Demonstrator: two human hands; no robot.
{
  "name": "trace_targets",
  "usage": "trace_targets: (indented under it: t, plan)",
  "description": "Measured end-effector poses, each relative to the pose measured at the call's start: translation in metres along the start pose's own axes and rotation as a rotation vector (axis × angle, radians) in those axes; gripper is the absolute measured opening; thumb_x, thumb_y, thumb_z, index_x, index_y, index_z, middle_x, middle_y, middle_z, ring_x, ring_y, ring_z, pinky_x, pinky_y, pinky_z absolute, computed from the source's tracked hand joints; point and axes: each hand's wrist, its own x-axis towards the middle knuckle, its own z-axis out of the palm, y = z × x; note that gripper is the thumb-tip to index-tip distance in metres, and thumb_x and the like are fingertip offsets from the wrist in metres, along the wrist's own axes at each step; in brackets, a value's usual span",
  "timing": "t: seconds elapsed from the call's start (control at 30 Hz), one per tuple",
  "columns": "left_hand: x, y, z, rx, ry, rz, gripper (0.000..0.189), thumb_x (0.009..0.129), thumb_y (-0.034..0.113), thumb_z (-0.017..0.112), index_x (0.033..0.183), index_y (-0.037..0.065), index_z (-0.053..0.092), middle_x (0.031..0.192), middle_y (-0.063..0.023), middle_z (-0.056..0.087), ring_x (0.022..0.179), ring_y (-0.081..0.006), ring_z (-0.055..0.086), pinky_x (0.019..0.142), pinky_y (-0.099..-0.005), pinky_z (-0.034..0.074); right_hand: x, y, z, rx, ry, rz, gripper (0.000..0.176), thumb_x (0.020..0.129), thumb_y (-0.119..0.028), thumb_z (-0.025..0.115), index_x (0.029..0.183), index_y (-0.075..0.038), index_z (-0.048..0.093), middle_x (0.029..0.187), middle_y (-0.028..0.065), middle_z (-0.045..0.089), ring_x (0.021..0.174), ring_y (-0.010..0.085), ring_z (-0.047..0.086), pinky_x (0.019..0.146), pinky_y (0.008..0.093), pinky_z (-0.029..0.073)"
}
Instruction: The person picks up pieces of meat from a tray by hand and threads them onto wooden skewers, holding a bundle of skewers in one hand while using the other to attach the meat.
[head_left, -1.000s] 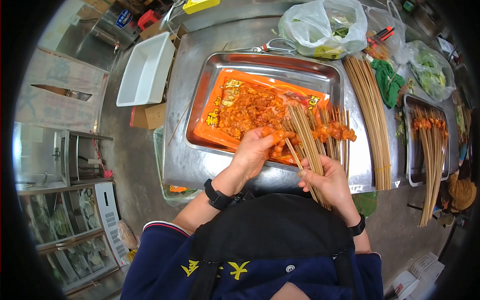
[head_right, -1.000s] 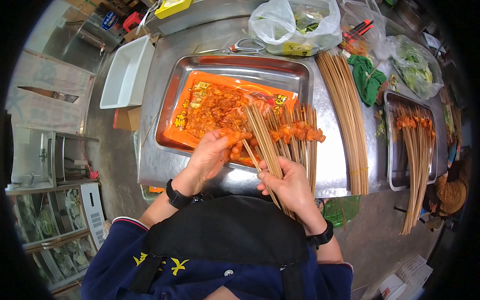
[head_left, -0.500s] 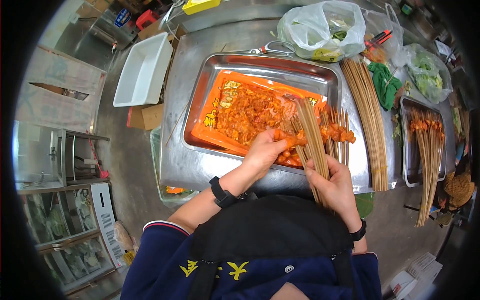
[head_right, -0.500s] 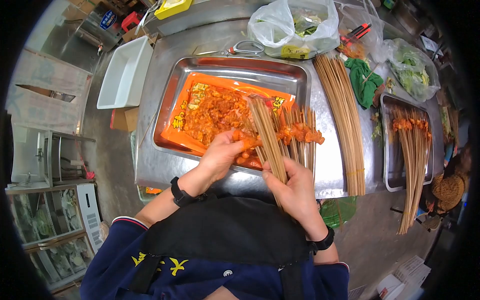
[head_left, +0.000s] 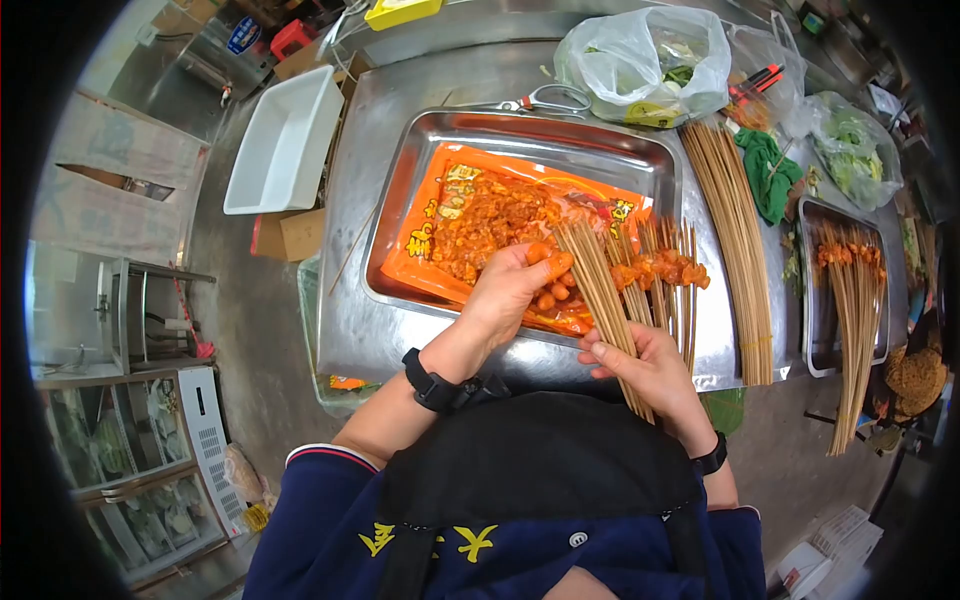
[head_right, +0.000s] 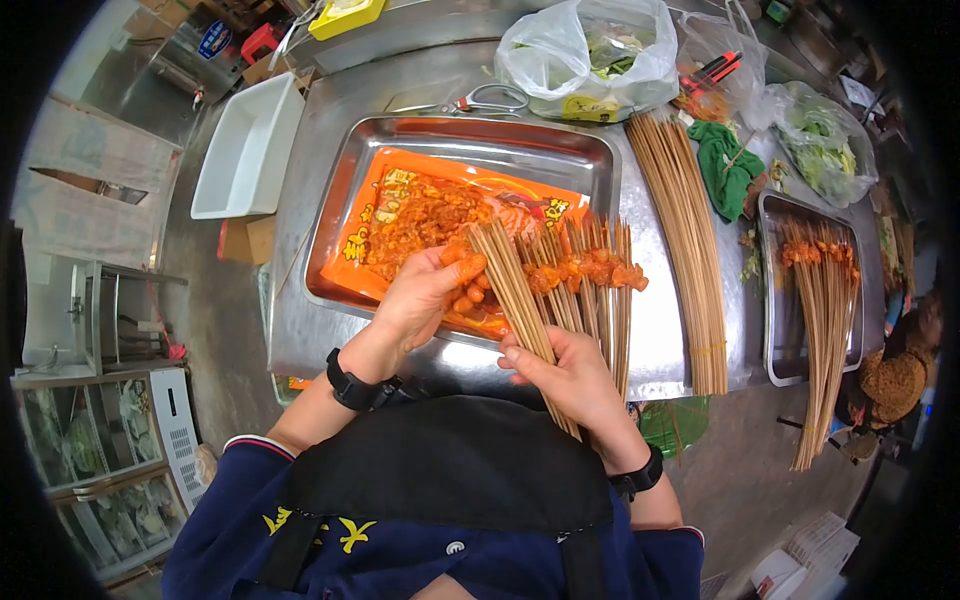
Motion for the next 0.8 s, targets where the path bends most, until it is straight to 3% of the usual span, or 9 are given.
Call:
trace_targets:
  t: [0.13, 0.4, 0.8]
  plan:
    - [0.001, -0.003, -0.009, -0.021, -0.034, -0.023, 0.018, 0.084, 0.017, 0.057, 0.092, 0.001, 0.059, 0.077, -0.0025, 0.06, 0.065, -0.0076, 0.055, 0.057, -0.0194, 0.044, 0.001, 0.002, 0.003, 0.068, 0.07, -0.005, 0.023, 0.085, -0.012, 0.056, 0.104, 0.002, 0.054, 0.09, 0.0086, 0.061, 0.079, 0.0141, 0.062, 0.064, 0.0221, 0.051]
    - [0.0, 0.0, -0.013, 0.007, -0.05, -0.058, 0.019, 0.084, 0.017, 0.057, 0.091, 0.0, 0.06, 0.079, -0.0029, 0.061, 0.063, -0.0079, 0.054, 0.058, -0.0195, 0.044, 0.004, 0.003, 0.0, 0.114, 0.076, -0.005, 0.011, 0.084, -0.007, 0.055, 0.092, 0.0, 0.052, 0.08, 0.0087, 0.06, 0.067, 0.0125, 0.061, 0.056, 0.0209, 0.05]
    - [0.0, 0.002, -0.01, -0.085, -0.082, -0.079, 0.018, 0.084, 0.016, 0.057, 0.093, 0.001, 0.059, 0.08, -0.0029, 0.061, 0.063, -0.0083, 0.054, 0.059, -0.0202, 0.045, 0.003, 0.003, 0.001, 0.077, 0.063, -0.027, 0.025, 0.086, -0.012, 0.054, 0.107, 0.002, 0.05, 0.085, 0.0115, 0.061, 0.069, 0.0147, 0.062, 0.059, 0.0233, 0.052]
